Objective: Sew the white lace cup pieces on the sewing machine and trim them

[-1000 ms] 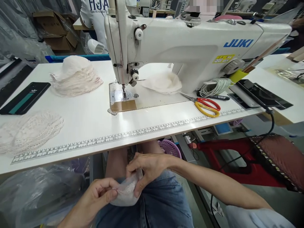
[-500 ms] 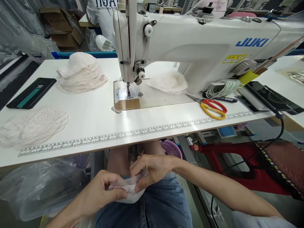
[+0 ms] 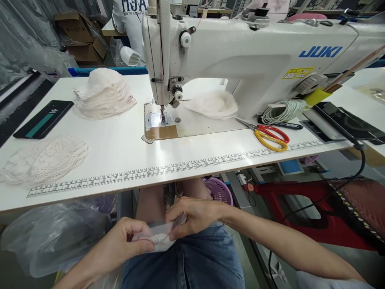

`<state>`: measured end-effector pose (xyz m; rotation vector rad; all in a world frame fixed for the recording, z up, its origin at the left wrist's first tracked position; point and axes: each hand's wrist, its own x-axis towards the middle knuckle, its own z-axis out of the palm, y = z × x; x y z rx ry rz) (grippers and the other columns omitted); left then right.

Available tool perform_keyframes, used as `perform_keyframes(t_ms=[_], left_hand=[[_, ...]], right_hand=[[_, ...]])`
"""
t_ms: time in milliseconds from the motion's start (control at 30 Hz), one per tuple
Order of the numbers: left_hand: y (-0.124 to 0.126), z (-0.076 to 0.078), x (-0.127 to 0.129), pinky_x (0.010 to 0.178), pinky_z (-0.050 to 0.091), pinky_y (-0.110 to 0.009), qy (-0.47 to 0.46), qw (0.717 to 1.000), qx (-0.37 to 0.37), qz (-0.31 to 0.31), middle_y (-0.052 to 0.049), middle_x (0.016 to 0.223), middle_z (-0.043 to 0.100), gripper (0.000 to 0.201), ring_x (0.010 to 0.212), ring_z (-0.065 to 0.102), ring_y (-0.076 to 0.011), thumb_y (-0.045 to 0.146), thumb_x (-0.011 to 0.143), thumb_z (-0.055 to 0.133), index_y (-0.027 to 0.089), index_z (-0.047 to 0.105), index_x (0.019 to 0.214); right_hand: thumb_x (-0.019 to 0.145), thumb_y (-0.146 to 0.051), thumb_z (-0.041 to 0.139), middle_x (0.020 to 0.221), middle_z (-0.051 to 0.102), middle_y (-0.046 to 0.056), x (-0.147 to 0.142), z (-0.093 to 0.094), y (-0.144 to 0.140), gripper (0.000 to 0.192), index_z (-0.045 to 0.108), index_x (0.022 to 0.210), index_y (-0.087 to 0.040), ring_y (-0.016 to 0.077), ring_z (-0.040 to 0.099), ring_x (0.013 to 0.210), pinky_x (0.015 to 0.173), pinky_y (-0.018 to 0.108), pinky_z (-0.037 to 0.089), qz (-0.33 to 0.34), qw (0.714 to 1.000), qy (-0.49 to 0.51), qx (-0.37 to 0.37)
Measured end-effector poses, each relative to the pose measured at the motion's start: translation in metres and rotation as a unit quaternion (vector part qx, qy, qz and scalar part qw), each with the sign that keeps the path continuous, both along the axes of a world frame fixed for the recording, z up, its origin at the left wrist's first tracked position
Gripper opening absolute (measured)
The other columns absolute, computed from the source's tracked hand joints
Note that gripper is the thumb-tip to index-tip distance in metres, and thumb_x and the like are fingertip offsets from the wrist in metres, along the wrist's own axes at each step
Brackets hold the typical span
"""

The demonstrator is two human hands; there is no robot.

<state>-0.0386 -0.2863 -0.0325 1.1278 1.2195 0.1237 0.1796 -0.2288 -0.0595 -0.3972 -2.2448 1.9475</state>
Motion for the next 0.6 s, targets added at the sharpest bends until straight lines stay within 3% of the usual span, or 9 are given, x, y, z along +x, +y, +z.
perform_keyframes(t_ms=[133, 267, 400, 600], left_hand=[[0.004, 0.001, 0.004, 0.048, 0.019, -0.02, -0.002, 1.0, 0.003, -0.029, 0.006, 0.054, 0.039, 0.021, 0.053, 0.029, -0.0093, 0.034, 0.065, 0.07, 0.014, 0.068, 0.066], [0.006, -0.001, 0.008, 0.048, 0.019, -0.02, 0.008, 1.0, -0.012, -0.009, 0.006, 0.05, 0.038, 0.024, 0.051, 0.028, -0.009, 0.036, 0.068, 0.067, 0.013, 0.069, 0.06], [0.004, -0.003, 0.002, 0.05, 0.024, -0.02, -0.014, 0.999, -0.033, 0.013, 0.003, 0.052, 0.049, 0.024, 0.052, 0.035, -0.0099, 0.038, 0.067, 0.068, 0.014, 0.07, 0.062], [0.0, -0.004, -0.005, 0.05, 0.027, -0.019, -0.04, 0.998, -0.051, 0.015, 0.001, 0.054, 0.054, 0.024, 0.052, 0.037, -0.0099, 0.039, 0.069, 0.07, 0.016, 0.072, 0.066]], right_hand=[[0.082, -0.027, 0.061, 0.07, 0.057, -0.002, -0.003, 0.005, 0.0, 0.017, 0.064, 0.086, -0.011, 0.0078, 0.053, 0.063, 0.057, 0.015, 0.038, 0.009, 0.999, -0.023, 0.038], [0.082, -0.027, 0.062, 0.07, 0.057, -0.002, 0.002, 0.007, 0.003, 0.017, 0.063, 0.087, -0.011, 0.0078, 0.053, 0.063, 0.055, 0.015, 0.036, 0.021, 0.997, -0.04, 0.057], [0.08, -0.028, 0.065, 0.069, 0.059, -0.001, 0.012, 0.007, 0.005, 0.02, 0.064, 0.087, -0.009, 0.0079, 0.053, 0.062, 0.053, 0.015, 0.036, 0.025, 0.997, -0.062, 0.043], [0.076, -0.025, 0.069, 0.069, 0.06, -0.001, 0.011, 0.007, 0.004, 0.018, 0.065, 0.085, -0.009, 0.0083, 0.054, 0.062, 0.054, 0.015, 0.037, 0.024, 0.997, -0.07, 0.026]])
